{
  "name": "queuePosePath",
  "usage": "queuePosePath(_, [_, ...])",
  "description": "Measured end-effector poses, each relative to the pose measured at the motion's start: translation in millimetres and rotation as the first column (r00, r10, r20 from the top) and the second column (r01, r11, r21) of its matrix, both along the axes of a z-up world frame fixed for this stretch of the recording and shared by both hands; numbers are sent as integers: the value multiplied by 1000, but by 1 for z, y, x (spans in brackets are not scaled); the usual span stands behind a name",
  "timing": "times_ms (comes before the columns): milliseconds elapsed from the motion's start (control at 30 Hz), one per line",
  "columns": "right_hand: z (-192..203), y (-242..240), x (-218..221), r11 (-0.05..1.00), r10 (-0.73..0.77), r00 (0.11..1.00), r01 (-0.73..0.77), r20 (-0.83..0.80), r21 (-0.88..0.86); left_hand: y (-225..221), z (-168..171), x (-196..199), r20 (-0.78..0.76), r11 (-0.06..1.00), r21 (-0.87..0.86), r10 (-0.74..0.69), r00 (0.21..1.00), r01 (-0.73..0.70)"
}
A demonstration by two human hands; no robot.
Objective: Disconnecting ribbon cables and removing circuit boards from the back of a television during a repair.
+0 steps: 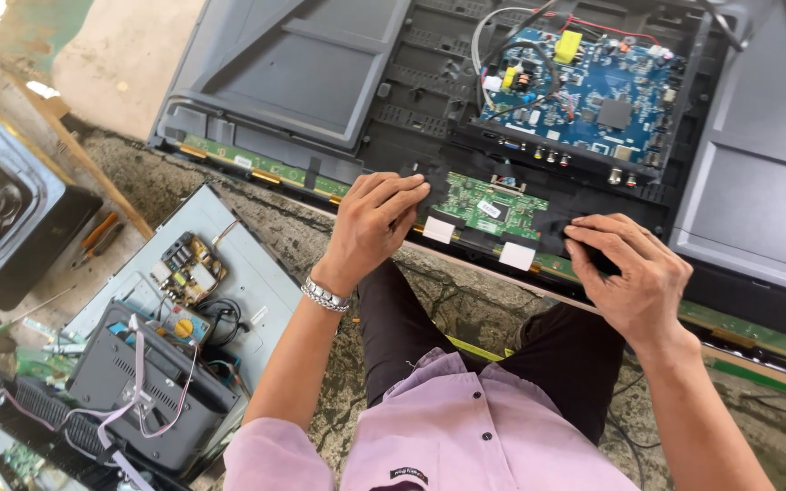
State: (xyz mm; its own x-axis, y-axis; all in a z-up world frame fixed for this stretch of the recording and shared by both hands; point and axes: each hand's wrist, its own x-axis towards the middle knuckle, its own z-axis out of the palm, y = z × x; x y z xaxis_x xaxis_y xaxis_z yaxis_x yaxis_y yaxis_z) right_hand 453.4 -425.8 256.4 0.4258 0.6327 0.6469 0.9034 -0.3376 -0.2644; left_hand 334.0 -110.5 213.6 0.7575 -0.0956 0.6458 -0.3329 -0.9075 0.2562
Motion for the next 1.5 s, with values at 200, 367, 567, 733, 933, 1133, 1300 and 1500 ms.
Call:
queuePosePath(200, [-9,0,2,1000,0,1000,0,-10,29,-9,-1,1,31,993,-117,34,999,-31])
queuePosePath(367, [-19,2,4,992,-29,999,31,-22,119,-12,-4,5,175,983,-174,92,980,-62])
queuePosePath(567, [-19,2,5,992,-36,999,37,-7,119,-8,-2,7,184,990,-123,91,979,-69])
queuePosePath(733, [-26,0,7,992,-52,999,50,12,117,-11,3,6,165,985,-150,111,980,-86])
queuePosePath(933, [-25,0,7,989,-79,997,77,13,127,-13,4,7,153,983,-150,125,980,-102])
queuePosePath(1133, [-26,0,7,989,-85,996,83,8,126,-16,6,7,155,979,-170,139,978,-112])
queuePosePath(1300, [-27,1,8,988,-94,995,90,28,128,-15,6,8,166,980,-163,139,976,-112])
queuePosePath(1500, [-26,2,10,985,-90,995,83,38,149,-15,8,8,155,982,-154,131,979,-107])
